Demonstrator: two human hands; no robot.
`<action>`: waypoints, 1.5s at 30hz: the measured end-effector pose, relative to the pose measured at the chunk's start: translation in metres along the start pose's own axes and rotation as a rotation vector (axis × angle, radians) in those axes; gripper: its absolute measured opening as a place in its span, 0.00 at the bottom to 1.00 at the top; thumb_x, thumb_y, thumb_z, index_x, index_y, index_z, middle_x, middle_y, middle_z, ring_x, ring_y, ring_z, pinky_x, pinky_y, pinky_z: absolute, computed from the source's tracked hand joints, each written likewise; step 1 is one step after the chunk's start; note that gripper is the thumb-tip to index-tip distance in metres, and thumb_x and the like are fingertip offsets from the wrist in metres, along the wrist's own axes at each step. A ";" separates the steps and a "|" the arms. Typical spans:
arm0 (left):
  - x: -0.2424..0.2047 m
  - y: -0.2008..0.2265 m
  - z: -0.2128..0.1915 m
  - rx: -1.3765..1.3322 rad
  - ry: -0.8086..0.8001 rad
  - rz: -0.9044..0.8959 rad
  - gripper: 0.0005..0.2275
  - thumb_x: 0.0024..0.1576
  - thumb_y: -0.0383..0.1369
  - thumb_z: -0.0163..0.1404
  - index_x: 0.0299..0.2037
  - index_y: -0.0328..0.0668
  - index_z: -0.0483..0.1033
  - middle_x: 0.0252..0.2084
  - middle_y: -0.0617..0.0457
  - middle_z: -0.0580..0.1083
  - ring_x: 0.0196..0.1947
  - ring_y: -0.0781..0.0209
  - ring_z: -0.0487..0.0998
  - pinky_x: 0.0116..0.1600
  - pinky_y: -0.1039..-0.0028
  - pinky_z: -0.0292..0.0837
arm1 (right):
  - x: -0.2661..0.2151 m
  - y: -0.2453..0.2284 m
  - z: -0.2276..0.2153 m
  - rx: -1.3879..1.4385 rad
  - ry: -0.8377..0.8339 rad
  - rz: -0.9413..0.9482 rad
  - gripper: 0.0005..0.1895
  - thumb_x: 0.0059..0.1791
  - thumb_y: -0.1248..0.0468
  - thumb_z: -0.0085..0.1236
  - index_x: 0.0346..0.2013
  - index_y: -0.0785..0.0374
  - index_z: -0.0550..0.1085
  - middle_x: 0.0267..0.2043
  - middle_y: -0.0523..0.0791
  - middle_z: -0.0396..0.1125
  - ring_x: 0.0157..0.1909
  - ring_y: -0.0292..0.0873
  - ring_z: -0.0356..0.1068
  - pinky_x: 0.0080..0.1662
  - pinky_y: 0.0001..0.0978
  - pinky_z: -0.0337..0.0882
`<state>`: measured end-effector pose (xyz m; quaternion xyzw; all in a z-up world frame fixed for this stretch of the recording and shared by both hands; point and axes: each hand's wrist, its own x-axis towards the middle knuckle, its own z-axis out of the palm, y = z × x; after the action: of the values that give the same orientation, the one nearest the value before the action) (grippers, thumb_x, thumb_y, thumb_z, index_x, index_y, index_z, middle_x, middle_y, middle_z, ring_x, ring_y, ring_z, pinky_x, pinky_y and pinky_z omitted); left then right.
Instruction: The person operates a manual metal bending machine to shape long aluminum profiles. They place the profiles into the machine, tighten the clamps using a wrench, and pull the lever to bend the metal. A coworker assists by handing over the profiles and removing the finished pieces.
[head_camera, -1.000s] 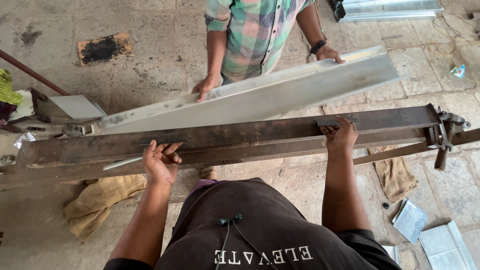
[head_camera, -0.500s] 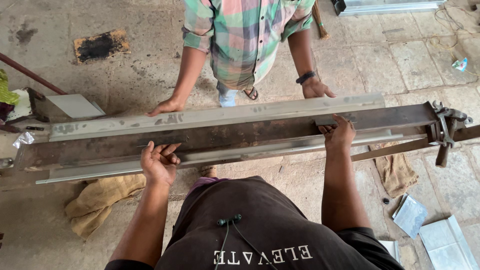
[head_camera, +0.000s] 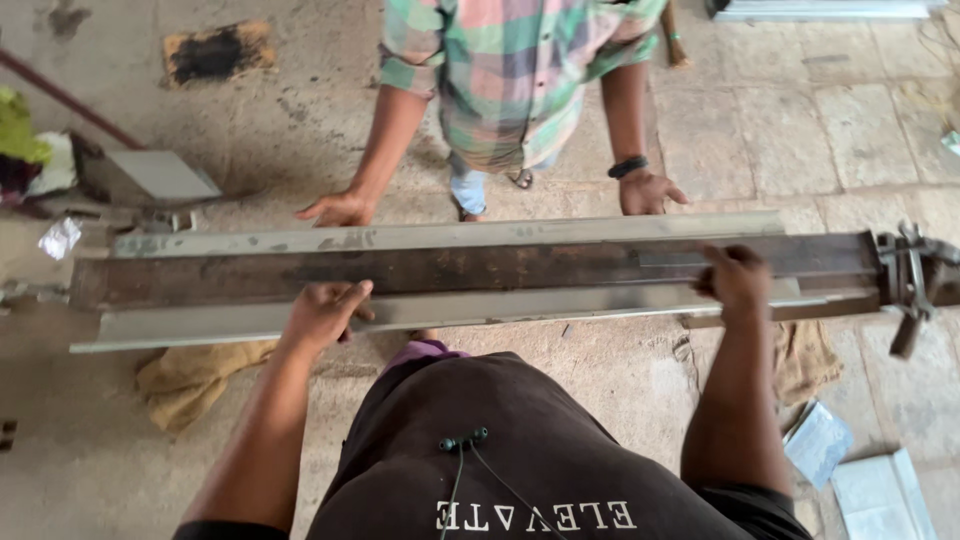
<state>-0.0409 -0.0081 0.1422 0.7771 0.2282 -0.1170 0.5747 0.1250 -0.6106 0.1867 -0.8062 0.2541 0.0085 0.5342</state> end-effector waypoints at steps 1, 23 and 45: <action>-0.003 0.006 0.001 0.063 0.034 0.051 0.18 0.57 0.48 0.53 0.41 0.39 0.84 0.31 0.50 0.83 0.16 0.64 0.74 0.23 0.72 0.71 | 0.004 0.005 -0.010 0.088 0.008 -0.071 0.10 0.53 0.62 0.63 0.37 0.65 0.73 0.24 0.47 0.67 0.22 0.41 0.68 0.27 0.34 0.72; -0.099 -0.098 -0.216 0.298 0.197 0.170 0.16 0.57 0.45 0.57 0.45 0.40 0.82 0.42 0.46 0.83 0.44 0.55 0.84 0.51 0.65 0.79 | -0.143 -0.040 0.262 -0.040 -0.391 -0.587 0.10 0.58 0.69 0.62 0.39 0.76 0.72 0.33 0.51 0.72 0.33 0.41 0.73 0.38 0.34 0.76; -0.243 -0.431 -0.524 0.266 0.642 -0.361 0.14 0.58 0.45 0.55 0.44 0.44 0.82 0.41 0.42 0.81 0.40 0.44 0.82 0.46 0.56 0.78 | -0.629 -0.123 0.761 -0.474 -1.683 -0.840 0.26 0.50 0.59 0.64 0.59 0.63 0.70 0.38 0.47 0.74 0.39 0.41 0.73 0.42 0.35 0.73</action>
<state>-0.5055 0.5361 0.0517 0.7894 0.5121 0.0041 0.3384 -0.1748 0.3367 0.1451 -0.6483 -0.5283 0.4421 0.3244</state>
